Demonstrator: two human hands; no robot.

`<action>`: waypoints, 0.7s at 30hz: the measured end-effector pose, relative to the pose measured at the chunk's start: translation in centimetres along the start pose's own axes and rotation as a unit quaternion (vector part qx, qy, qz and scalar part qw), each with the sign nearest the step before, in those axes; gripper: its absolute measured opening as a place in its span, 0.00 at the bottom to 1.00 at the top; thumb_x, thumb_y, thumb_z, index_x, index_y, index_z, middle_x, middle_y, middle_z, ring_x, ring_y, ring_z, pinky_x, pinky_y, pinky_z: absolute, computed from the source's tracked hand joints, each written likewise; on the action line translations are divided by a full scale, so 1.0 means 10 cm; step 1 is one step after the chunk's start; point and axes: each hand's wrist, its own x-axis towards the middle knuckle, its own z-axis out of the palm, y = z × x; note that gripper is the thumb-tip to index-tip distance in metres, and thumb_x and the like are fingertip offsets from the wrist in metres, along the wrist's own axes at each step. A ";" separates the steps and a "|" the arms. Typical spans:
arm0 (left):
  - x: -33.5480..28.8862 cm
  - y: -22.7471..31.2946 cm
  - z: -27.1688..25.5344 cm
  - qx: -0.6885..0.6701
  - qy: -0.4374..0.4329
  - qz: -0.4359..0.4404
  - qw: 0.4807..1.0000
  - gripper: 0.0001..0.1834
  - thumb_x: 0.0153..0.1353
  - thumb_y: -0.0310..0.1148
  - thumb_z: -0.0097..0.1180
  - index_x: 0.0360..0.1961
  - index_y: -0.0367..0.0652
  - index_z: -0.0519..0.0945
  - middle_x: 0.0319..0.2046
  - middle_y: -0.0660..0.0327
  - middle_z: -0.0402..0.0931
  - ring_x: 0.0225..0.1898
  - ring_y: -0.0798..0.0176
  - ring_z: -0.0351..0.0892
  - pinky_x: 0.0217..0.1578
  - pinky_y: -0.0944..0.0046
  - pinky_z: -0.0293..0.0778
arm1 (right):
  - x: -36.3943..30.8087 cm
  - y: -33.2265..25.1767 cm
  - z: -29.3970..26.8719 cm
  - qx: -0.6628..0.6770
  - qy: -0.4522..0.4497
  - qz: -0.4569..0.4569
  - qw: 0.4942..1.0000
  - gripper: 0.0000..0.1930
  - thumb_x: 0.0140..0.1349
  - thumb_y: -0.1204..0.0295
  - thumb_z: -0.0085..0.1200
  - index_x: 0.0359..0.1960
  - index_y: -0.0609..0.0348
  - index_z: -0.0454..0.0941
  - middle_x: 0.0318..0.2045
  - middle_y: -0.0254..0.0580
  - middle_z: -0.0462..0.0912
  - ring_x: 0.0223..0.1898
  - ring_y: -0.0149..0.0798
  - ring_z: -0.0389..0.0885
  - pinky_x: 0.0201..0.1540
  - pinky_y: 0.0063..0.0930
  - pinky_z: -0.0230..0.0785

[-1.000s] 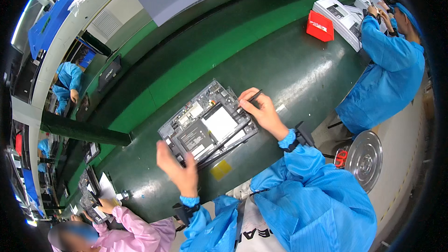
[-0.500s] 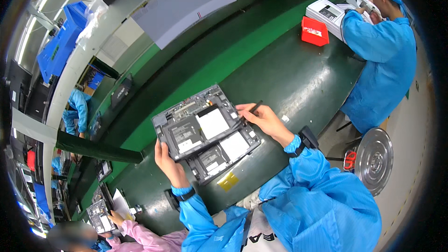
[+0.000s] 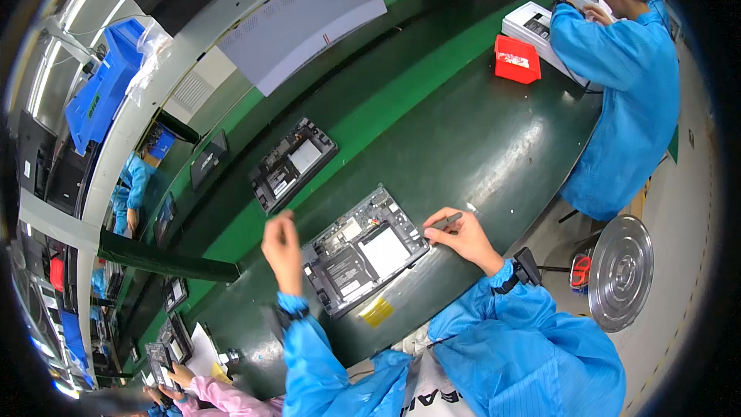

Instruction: The person assembles tablet components on an assembly line by connecting internal cables, applying adhesive tape, and pressing parts into place with a hand tool before sliding each unit down the conveyor belt.

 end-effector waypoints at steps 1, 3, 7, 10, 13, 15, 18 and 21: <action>-0.28 0.31 -0.04 0.044 -0.038 0.060 0.996 0.04 0.68 0.26 0.60 0.39 0.38 0.84 0.43 0.52 0.86 0.45 0.48 0.84 0.49 0.54 0.78 | 0.02 -0.05 0.01 -0.019 0.009 -0.017 1.000 0.10 0.67 0.75 0.67 0.46 0.65 0.84 0.37 0.35 0.88 0.38 0.28 0.86 0.43 0.22 0.79; -0.78 0.46 -0.06 0.133 -0.120 0.100 0.979 0.10 0.65 0.31 0.65 0.45 0.41 0.88 0.45 0.54 0.86 0.44 0.49 0.81 0.49 0.53 0.77 | 0.13 -0.07 0.18 -0.051 0.004 -0.033 0.998 0.10 0.66 0.74 0.68 0.46 0.65 0.86 0.38 0.36 0.89 0.38 0.29 0.86 0.44 0.23 0.79; -1.16 0.40 0.09 0.242 -0.166 0.146 0.945 0.20 0.63 0.37 0.67 0.55 0.44 0.86 0.60 0.66 0.81 0.55 0.56 0.76 0.56 0.54 0.69 | 0.41 -0.12 0.43 -0.219 -0.089 -0.126 0.963 0.10 0.61 0.72 0.71 0.44 0.55 0.91 0.37 0.39 0.90 0.38 0.34 0.87 0.42 0.29 0.78; -1.15 0.32 0.11 0.203 -0.184 0.154 0.949 0.21 0.61 0.35 0.68 0.57 0.46 0.85 0.59 0.67 0.81 0.55 0.56 0.76 0.55 0.53 0.70 | 0.58 -0.13 0.46 -0.390 -0.148 -0.297 0.859 0.11 0.57 0.68 0.71 0.42 0.53 0.91 0.35 0.42 0.88 0.38 0.46 0.84 0.44 0.39 0.77; -1.16 0.35 0.10 0.193 -0.192 0.153 0.950 0.23 0.60 0.34 0.68 0.57 0.45 0.85 0.61 0.67 0.81 0.55 0.56 0.76 0.55 0.53 0.70 | 0.58 -0.29 0.49 -0.486 -0.129 -0.287 0.816 0.11 0.59 0.67 0.69 0.42 0.54 0.89 0.34 0.42 0.87 0.38 0.46 0.84 0.46 0.42 0.76; -1.17 0.32 0.11 0.193 -0.187 0.162 0.949 0.23 0.60 0.34 0.68 0.58 0.45 0.84 0.61 0.68 0.80 0.54 0.56 0.77 0.54 0.53 0.70 | 0.64 -0.34 0.56 -0.485 -0.125 -0.295 0.814 0.10 0.62 0.69 0.67 0.44 0.57 0.87 0.33 0.42 0.86 0.38 0.48 0.84 0.44 0.43 0.77; -1.17 0.33 0.12 0.202 -0.188 0.161 0.948 0.23 0.60 0.34 0.68 0.57 0.45 0.84 0.60 0.67 0.81 0.54 0.56 0.76 0.55 0.54 0.70 | 0.80 -0.23 0.62 -0.375 -0.143 -0.306 0.863 0.10 0.65 0.71 0.66 0.46 0.59 0.87 0.37 0.46 0.86 0.39 0.49 0.85 0.42 0.39 0.78; -1.16 0.33 0.12 0.211 -0.184 0.166 0.946 0.22 0.60 0.34 0.68 0.56 0.45 0.85 0.59 0.67 0.81 0.54 0.55 0.76 0.54 0.54 0.70 | 0.86 -0.13 0.58 -0.327 -0.187 -0.267 0.887 0.11 0.65 0.71 0.66 0.47 0.60 0.88 0.41 0.45 0.86 0.43 0.47 0.85 0.46 0.37 0.79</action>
